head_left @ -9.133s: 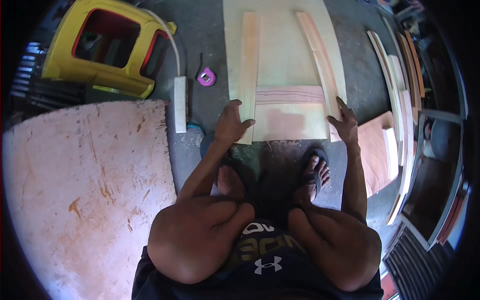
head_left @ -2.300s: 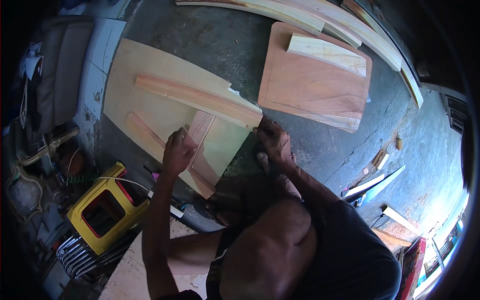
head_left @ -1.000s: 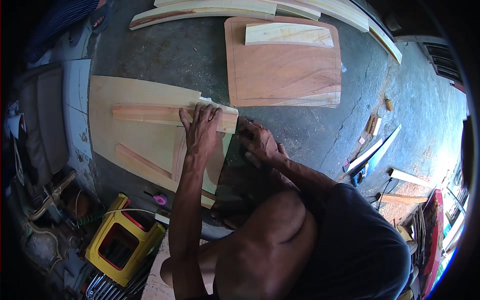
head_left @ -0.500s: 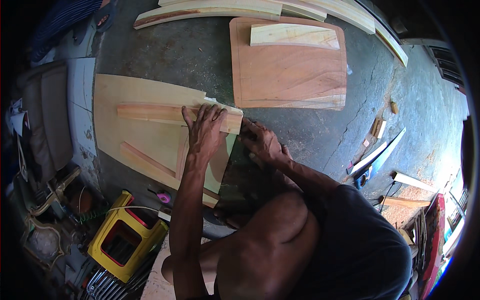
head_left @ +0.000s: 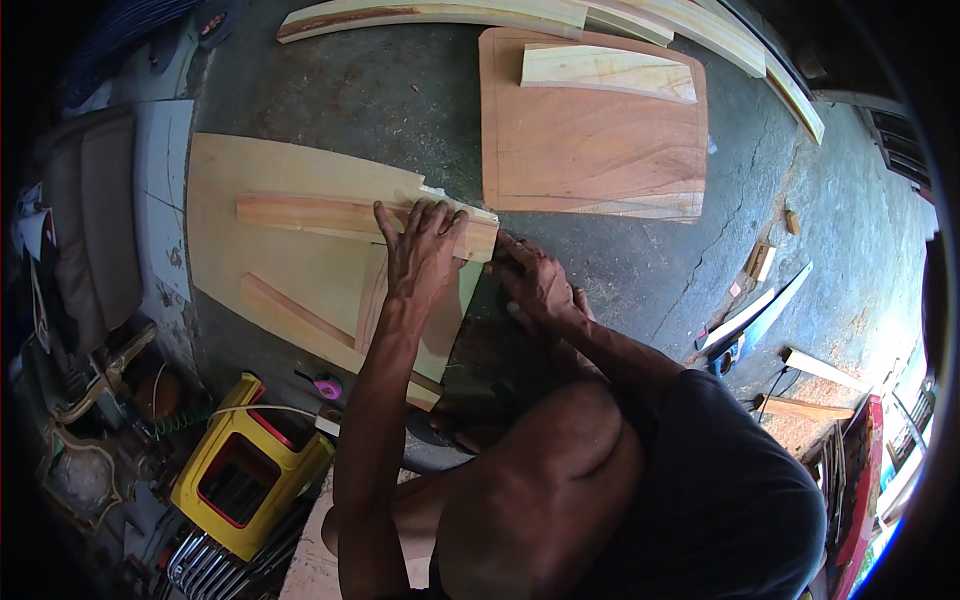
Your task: The person marks wooden pieces with a pencil, cuts them with a hand saw, measures the pieces using a tape measure, and arranges the wooden boards on a plywood sheet.
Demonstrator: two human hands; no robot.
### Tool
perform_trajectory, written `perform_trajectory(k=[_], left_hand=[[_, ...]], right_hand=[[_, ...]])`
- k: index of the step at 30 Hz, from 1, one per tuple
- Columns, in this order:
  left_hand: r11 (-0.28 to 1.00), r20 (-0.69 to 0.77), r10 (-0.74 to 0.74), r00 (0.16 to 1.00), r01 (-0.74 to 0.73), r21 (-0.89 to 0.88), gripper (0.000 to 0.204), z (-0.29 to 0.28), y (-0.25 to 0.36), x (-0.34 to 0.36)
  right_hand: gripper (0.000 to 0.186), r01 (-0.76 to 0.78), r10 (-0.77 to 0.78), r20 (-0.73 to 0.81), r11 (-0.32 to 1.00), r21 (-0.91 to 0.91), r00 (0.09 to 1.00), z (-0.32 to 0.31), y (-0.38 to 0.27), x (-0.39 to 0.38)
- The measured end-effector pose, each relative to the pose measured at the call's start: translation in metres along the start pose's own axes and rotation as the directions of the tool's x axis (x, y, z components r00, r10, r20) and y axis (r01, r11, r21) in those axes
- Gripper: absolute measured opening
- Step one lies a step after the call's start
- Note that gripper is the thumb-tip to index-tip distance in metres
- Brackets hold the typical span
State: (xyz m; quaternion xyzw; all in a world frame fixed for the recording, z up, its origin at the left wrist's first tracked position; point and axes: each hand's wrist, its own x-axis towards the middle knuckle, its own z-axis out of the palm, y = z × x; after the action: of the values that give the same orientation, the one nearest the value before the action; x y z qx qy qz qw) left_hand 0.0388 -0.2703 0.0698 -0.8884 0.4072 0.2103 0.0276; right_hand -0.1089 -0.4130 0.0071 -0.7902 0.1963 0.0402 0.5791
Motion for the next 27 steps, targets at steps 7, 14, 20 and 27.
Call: perform_trajectory(k=[7, 14, 20, 27], left_hand=[[1.0, -0.076, -0.023, 0.997, 0.024, 0.006, 0.07, 0.013, -0.008, -0.007], [0.841, -0.422, -0.381, 0.823, 0.12, -0.527, 0.073, 0.008, -0.034, -0.073], [0.627, 0.059, -0.684, 0.727, 0.627, -0.463, 0.044, 0.081, -0.061, -0.274], [0.477, 0.449, -0.696, 0.56, 0.829, -0.294, 0.039, 0.046, -0.108, -0.412]], right_hand=[[0.041, -0.013, 0.013, 0.03, 1.0, 0.017, 0.999, 0.004, 0.004, 0.002], [0.045, -0.136, 0.125, 0.105, 0.986, 0.097, 0.987, -0.011, -0.004, -0.001], [0.052, -0.125, 0.116, 0.108, 0.99, 0.073, 0.987, -0.008, 0.008, 0.001], [0.048, -0.034, 0.035, 0.148, 0.999, -0.01, 0.988, -0.014, 0.009, 0.0]])
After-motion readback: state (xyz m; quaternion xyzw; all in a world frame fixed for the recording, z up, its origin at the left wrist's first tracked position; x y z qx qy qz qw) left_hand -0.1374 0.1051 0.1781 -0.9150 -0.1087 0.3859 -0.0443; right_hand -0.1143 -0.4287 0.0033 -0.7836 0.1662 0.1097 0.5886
